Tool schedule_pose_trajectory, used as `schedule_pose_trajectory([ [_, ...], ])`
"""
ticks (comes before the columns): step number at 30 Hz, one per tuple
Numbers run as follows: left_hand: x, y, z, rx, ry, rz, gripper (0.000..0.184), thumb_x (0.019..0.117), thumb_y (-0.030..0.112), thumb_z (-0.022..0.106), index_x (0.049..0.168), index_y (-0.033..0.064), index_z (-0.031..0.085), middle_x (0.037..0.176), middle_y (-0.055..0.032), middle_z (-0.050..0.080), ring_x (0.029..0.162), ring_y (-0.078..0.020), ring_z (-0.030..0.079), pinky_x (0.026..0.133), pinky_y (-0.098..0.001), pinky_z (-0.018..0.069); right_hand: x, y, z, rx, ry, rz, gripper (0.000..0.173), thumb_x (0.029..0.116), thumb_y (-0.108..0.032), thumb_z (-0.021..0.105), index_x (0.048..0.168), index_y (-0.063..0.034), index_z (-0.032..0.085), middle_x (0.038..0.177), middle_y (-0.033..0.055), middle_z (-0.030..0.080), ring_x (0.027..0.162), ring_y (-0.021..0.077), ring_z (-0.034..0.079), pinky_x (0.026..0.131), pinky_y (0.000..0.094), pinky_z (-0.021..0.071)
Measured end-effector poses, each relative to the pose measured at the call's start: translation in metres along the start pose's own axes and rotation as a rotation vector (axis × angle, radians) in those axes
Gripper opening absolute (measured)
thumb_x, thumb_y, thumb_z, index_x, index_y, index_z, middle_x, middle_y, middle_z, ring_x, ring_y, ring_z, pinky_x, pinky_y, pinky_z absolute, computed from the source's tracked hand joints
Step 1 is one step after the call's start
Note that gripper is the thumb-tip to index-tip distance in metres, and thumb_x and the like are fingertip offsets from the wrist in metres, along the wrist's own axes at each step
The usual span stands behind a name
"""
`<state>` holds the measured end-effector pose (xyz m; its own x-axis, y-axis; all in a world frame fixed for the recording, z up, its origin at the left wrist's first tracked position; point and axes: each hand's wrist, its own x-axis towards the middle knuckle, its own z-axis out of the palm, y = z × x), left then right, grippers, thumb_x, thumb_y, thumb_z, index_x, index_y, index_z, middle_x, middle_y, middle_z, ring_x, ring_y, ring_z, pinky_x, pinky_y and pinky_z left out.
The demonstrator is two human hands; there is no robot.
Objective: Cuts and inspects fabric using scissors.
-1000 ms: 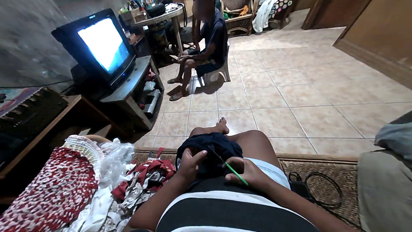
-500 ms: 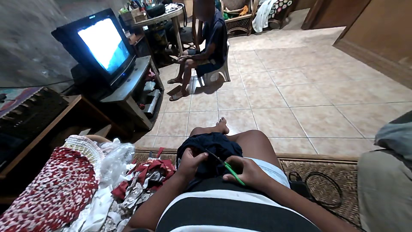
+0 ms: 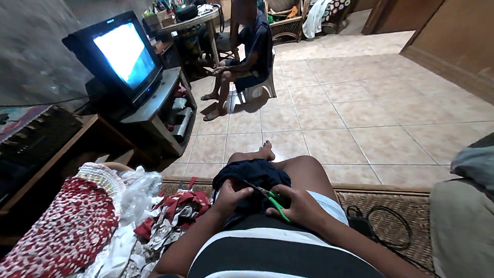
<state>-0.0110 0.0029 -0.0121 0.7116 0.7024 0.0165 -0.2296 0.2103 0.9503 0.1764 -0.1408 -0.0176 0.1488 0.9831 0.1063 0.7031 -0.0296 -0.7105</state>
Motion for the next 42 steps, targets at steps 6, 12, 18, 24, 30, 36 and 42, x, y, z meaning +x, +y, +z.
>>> schedule_pose_trajectory([
  [6,0.003,0.0,-0.001,-0.096,0.052,-0.042,0.017,0.0943,0.003,0.06,0.11,0.0003,0.055,0.088,-0.0038,0.07,0.08,-0.0118,0.069,0.081,-0.0307,0.059,0.0,0.008,0.005,0.203,0.009,0.001,0.054,0.0825,-0.049,0.08,0.11,-0.0034,0.071,0.082,0.0052,0.068,0.067,0.0086,0.06,0.063,0.0271,0.0513],
  [12,0.003,0.005,0.003,-0.098,0.124,-0.069,0.017,0.0952,-0.003,0.057,0.112,-0.0022,0.054,0.091,-0.0064,0.071,0.08,-0.0132,0.07,0.081,-0.031,0.0604,0.003,0.013,0.001,0.694,-0.224,0.127,0.037,0.0817,-0.04,0.081,0.106,-0.0143,0.07,0.077,-0.0108,0.066,0.059,-0.0025,0.057,0.054,0.0149,0.0482],
  [18,0.002,0.005,0.002,-0.01,0.119,-0.051,0.019,0.0912,-0.003,0.062,0.109,-0.0035,0.057,0.09,-0.0064,0.071,0.081,-0.0132,0.071,0.081,-0.0314,0.0609,0.004,0.014,0.0,0.594,-0.216,0.101,0.046,0.0769,-0.042,0.085,0.109,-0.0133,0.069,0.082,-0.01,0.068,0.065,-0.0027,0.06,0.059,0.0162,0.0515],
  [24,0.001,0.002,-0.001,0.162,0.064,0.036,0.018,0.0886,0.0,0.068,0.105,-0.0032,0.061,0.09,-0.0047,0.073,0.084,-0.0114,0.072,0.083,-0.0312,0.061,0.003,0.01,0.001,0.248,-0.13,0.055,0.061,0.0768,-0.052,0.083,0.115,-0.0066,0.068,0.088,0.003,0.068,0.075,0.0075,0.062,0.07,0.028,0.053],
  [30,0.001,0.003,-0.001,0.154,0.097,0.054,0.017,0.0895,-0.002,0.067,0.105,-0.0038,0.061,0.089,-0.0045,0.072,0.083,-0.0105,0.071,0.083,-0.0295,0.0601,-0.001,0.011,0.002,0.165,-0.037,-0.008,0.051,0.0822,-0.047,0.08,0.107,-0.0036,0.071,0.076,0.0042,0.065,0.062,0.0072,0.055,0.059,0.0261,0.0474],
  [36,0.0,0.003,-0.002,0.176,0.029,0.029,0.03,0.0884,0.0,0.068,0.116,-0.0067,0.056,0.098,-0.0067,0.072,0.091,-0.0114,0.071,0.087,-0.032,0.0598,0.0,0.009,0.002,0.165,-0.059,-0.027,0.057,0.0818,-0.049,0.081,0.112,-0.0018,0.07,0.082,0.0089,0.068,0.067,0.0135,0.061,0.064,0.0322,0.0524],
  [42,-0.001,0.004,0.0,0.164,0.022,0.018,0.031,0.0878,-0.001,0.069,0.116,-0.0052,0.057,0.098,-0.0056,0.072,0.092,-0.0107,0.071,0.088,-0.0311,0.0596,0.001,0.011,0.007,0.194,-0.022,-0.028,0.055,0.0808,-0.05,0.081,0.107,-0.0027,0.071,0.076,0.0041,0.065,0.062,0.0067,0.056,0.059,0.0249,0.0481],
])
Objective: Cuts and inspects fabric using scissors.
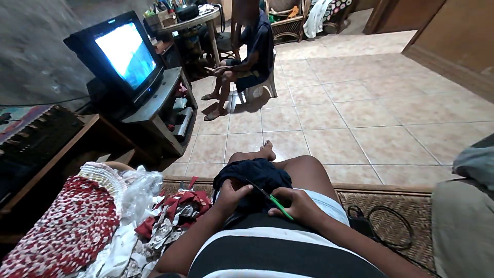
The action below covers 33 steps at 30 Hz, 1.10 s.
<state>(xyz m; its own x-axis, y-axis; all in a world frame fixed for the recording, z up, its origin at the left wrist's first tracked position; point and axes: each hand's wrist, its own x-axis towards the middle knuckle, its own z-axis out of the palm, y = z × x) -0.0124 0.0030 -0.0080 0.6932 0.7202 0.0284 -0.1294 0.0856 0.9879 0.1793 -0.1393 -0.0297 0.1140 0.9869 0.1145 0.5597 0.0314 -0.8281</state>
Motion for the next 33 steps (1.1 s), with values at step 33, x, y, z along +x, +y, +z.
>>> schedule_pose_trajectory([
  [33,0.002,-0.001,0.003,-0.251,0.094,-0.12,0.015,0.1013,0.002,0.054,0.114,-0.0051,0.054,0.093,-0.0107,0.071,0.084,-0.0179,0.072,0.083,-0.0359,0.0612,0.005,0.004,-0.004,0.303,-0.128,0.109,0.041,0.0806,-0.039,0.083,0.106,-0.0094,0.07,0.079,-0.0096,0.065,0.065,-0.0049,0.056,0.061,0.0143,0.0482],
])
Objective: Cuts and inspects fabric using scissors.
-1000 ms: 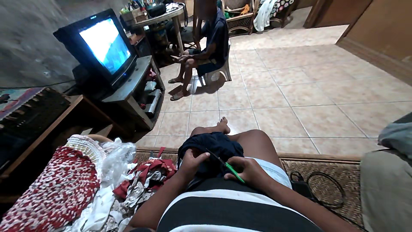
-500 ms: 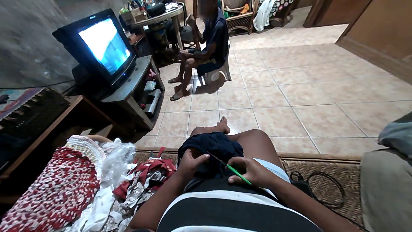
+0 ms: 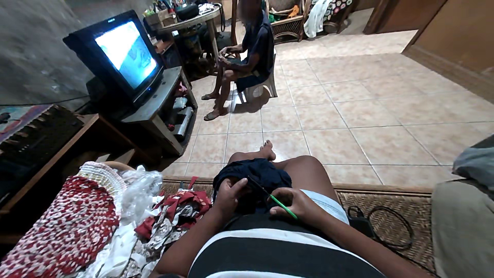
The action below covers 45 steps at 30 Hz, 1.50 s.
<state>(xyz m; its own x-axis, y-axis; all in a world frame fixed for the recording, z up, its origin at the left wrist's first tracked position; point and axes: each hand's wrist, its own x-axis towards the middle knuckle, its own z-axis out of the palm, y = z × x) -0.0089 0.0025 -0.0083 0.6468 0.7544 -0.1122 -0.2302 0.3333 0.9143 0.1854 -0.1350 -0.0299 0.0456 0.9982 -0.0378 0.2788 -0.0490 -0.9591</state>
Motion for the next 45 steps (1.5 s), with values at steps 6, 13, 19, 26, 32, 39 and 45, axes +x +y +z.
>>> schedule_pose_trajectory([
  [6,-0.001,0.0,-0.002,0.052,-0.004,0.041,0.02,0.0943,-0.003,0.063,0.113,-0.0034,0.056,0.093,-0.0071,0.071,0.083,-0.0146,0.071,0.082,-0.0329,0.0613,0.0,0.001,-0.002,0.002,-0.029,0.023,0.05,0.0769,-0.048,0.084,0.107,-0.0117,0.07,0.077,-0.0098,0.064,0.063,-0.003,0.056,0.059,0.0165,0.0487],
  [13,-0.002,0.002,-0.002,0.276,-0.078,0.118,0.016,0.0906,-0.002,0.069,0.105,-0.0031,0.063,0.087,-0.0038,0.073,0.081,-0.0109,0.072,0.082,-0.03,0.0613,0.002,0.0,-0.001,-0.083,-0.003,-0.003,0.053,0.0766,-0.051,0.084,0.108,-0.0101,0.07,0.079,-0.0077,0.064,0.065,-0.0032,0.056,0.061,0.0164,0.0481],
  [19,-0.002,-0.001,-0.002,0.122,-0.05,0.062,0.021,0.0949,0.001,0.063,0.114,-0.0049,0.056,0.096,-0.0078,0.071,0.088,-0.0151,0.071,0.084,-0.0339,0.0613,-0.001,0.0,0.001,-0.151,0.047,-0.039,0.049,0.0807,-0.045,0.082,0.108,-0.0062,0.071,0.08,-0.0019,0.067,0.064,0.0002,0.057,0.061,0.0201,0.0492],
  [26,-0.001,-0.001,-0.001,0.007,-0.004,0.072,0.021,0.0924,-0.006,0.061,0.112,-0.0039,0.055,0.095,-0.0089,0.071,0.087,-0.0166,0.072,0.084,-0.0352,0.0612,-0.002,-0.003,0.004,-0.295,0.094,-0.087,0.057,0.0804,-0.053,0.08,0.11,-0.0048,0.07,0.08,0.0044,0.067,0.066,0.0089,0.06,0.062,0.0283,0.0518],
  [32,-0.001,-0.006,0.001,0.107,0.003,0.103,0.022,0.0888,-0.006,0.066,0.109,-0.0036,0.058,0.092,-0.008,0.072,0.085,-0.0148,0.072,0.083,-0.0333,0.0612,0.0,-0.005,0.007,-0.389,0.118,-0.059,0.066,0.0784,-0.06,0.079,0.115,-0.0059,0.068,0.084,0.0084,0.069,0.071,0.0191,0.064,0.067,0.0406,0.0546],
  [39,-0.001,-0.008,0.0,0.122,0.034,0.134,0.024,0.0883,-0.006,0.067,0.111,-0.005,0.058,0.093,-0.0076,0.072,0.086,-0.0139,0.072,0.083,-0.0327,0.061,-0.005,0.001,0.008,-0.464,0.205,-0.185,0.051,0.0832,-0.047,0.078,0.106,-0.0021,0.072,0.074,0.0106,0.067,0.061,0.0197,0.061,0.058,0.0385,0.0518],
  [45,-0.002,-0.011,0.0,0.156,-0.033,0.133,0.025,0.0872,-0.005,0.067,0.11,-0.0048,0.058,0.093,-0.0065,0.073,0.087,-0.0128,0.072,0.084,-0.0325,0.0607,-0.003,-0.008,0.007,-0.482,0.139,-0.079,0.065,0.0796,-0.057,0.079,0.115,-0.0044,0.068,0.084,0.0125,0.069,0.073,0.0268,0.066,0.067,0.0488,0.0551],
])
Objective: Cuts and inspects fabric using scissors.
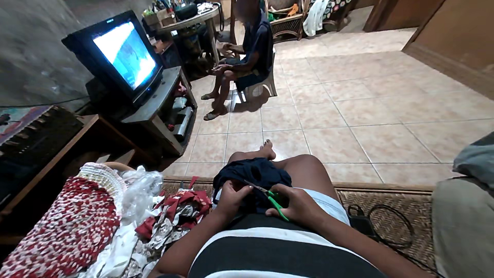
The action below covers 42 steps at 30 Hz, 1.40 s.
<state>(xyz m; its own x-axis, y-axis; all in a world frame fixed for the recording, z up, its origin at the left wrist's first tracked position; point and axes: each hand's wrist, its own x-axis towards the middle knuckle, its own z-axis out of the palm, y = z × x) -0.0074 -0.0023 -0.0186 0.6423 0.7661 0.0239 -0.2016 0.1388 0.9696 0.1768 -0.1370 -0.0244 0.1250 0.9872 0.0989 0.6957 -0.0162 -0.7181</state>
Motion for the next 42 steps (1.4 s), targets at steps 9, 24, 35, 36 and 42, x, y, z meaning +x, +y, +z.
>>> schedule_pose_trajectory([
  [9,0.0,-0.001,0.0,-0.01,0.034,-0.017,0.025,0.0892,-0.004,0.066,0.112,-0.0056,0.056,0.095,-0.009,0.072,0.089,-0.0146,0.072,0.085,-0.0332,0.0605,-0.003,0.006,0.005,-0.037,0.088,-0.093,0.048,0.0846,-0.044,0.078,0.105,-0.0019,0.071,0.075,0.0128,0.068,0.063,0.0256,0.065,0.06,0.0453,0.0541],
  [24,0.001,0.006,0.002,-0.07,0.163,-0.035,0.024,0.1042,0.01,0.042,0.115,-0.0073,0.053,0.093,-0.0077,0.069,0.085,-0.013,0.07,0.083,-0.0341,0.0598,-0.003,0.004,0.001,-0.015,0.035,-0.076,0.041,0.0853,-0.036,0.079,0.108,-0.0021,0.072,0.077,0.0134,0.069,0.065,0.0257,0.066,0.062,0.0454,0.0546],
  [35,0.002,0.008,-0.002,-0.044,0.107,0.025,0.026,0.0945,-0.002,0.061,0.119,-0.0075,0.052,0.098,-0.0101,0.072,0.088,-0.0167,0.072,0.084,-0.0354,0.0616,-0.001,0.006,0.001,0.141,-0.005,-0.005,0.051,0.0837,-0.047,0.079,0.108,-0.0032,0.071,0.076,0.0058,0.067,0.063,0.01,0.06,0.06,0.0282,0.0512],
  [36,0.002,0.007,-0.003,-0.025,0.092,0.034,0.03,0.0923,-0.003,0.064,0.119,-0.0076,0.051,0.098,-0.0104,0.072,0.089,-0.0167,0.072,0.085,-0.0355,0.0616,-0.001,0.006,0.001,0.132,-0.006,-0.008,0.051,0.084,-0.048,0.079,0.108,-0.0032,0.071,0.075,0.0057,0.066,0.062,0.0104,0.059,0.06,0.0286,0.0503],
  [42,0.001,0.006,-0.008,0.024,0.01,0.112,0.039,0.0845,-0.007,0.071,0.119,-0.0067,0.052,0.1,-0.0093,0.072,0.094,-0.0147,0.072,0.089,-0.0344,0.0606,-0.002,0.007,0.001,0.087,-0.01,-0.033,0.056,0.0831,-0.051,0.079,0.112,-0.0047,0.07,0.081,0.0095,0.069,0.067,0.0173,0.064,0.064,0.0365,0.0546],
])
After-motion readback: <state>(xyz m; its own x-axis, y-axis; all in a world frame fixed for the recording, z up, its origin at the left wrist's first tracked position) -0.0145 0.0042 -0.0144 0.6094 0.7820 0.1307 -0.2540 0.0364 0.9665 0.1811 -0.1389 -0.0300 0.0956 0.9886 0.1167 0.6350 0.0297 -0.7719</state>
